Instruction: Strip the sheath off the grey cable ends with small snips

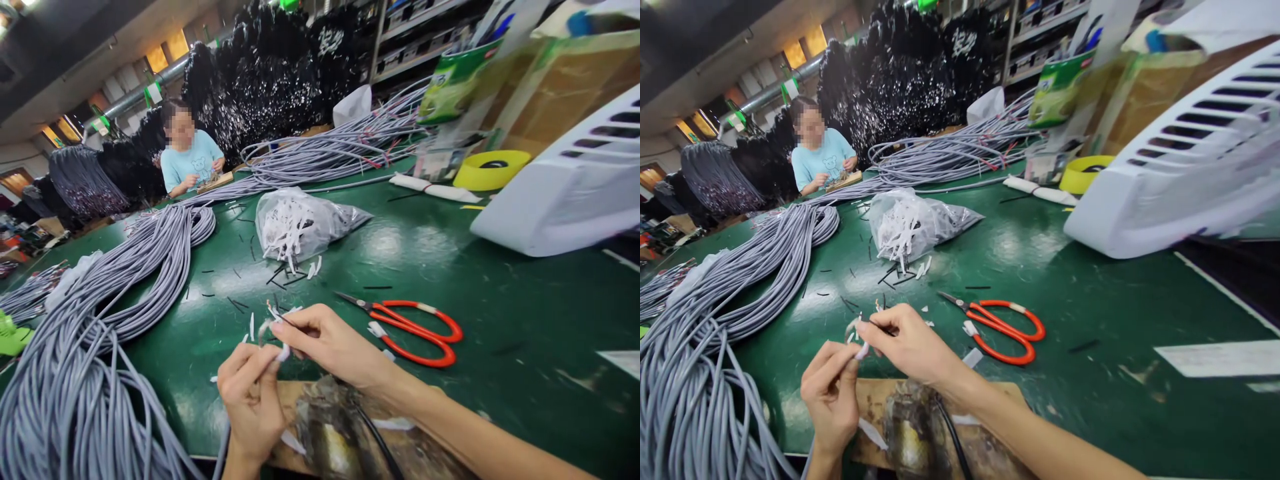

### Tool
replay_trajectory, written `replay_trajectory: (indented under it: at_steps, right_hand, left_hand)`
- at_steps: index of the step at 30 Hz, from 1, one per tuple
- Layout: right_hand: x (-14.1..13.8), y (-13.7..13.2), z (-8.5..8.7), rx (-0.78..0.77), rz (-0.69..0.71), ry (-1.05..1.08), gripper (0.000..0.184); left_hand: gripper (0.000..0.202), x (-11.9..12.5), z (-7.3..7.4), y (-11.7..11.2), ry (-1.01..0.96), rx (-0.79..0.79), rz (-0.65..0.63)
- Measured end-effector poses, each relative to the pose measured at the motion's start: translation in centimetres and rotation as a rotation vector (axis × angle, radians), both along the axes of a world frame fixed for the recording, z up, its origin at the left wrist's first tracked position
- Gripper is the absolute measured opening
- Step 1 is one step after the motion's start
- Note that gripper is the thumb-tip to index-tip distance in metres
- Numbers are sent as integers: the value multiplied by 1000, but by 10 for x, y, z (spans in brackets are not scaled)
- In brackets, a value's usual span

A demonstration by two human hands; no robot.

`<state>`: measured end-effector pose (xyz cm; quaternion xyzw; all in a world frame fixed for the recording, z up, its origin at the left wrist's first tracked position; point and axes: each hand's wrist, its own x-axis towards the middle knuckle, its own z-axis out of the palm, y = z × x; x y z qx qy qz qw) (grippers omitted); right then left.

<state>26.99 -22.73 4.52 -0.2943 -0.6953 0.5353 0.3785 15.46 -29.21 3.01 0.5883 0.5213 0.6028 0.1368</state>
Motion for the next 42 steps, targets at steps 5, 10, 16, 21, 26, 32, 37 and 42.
replay_trajectory:
  at_steps: [5,10,16,21,26,32,37,42]
  right_hand:
    - [6,-7,5,105,-85,46,49]
    - [7,-9,2,401,-383,-47,26]
    - [-2,-16,-6,555,-255,-125,33]
    - [-6,-18,-10,497,-248,-121,37]
    - [-9,-18,-13,289,-166,-62,40]
    - [-5,-14,-5,17,-188,189,44]
    - [0,-11,-4,98,-255,22,42]
    - [-9,-14,-9,186,-139,-150,38]
  left_hand:
    - [11,-3,3,4,-71,-8,124]
    - [18,-7,4,5,-88,-92,91]
    - [14,4,5,7,-269,-30,196]
    - [13,7,5,6,-286,-53,169]
    - [12,3,3,5,-252,-95,163]
    - [13,-1,-2,4,-13,-187,80]
    - [20,-7,-6,6,-118,-202,147]
    - [30,-11,-6,6,-108,-187,111]
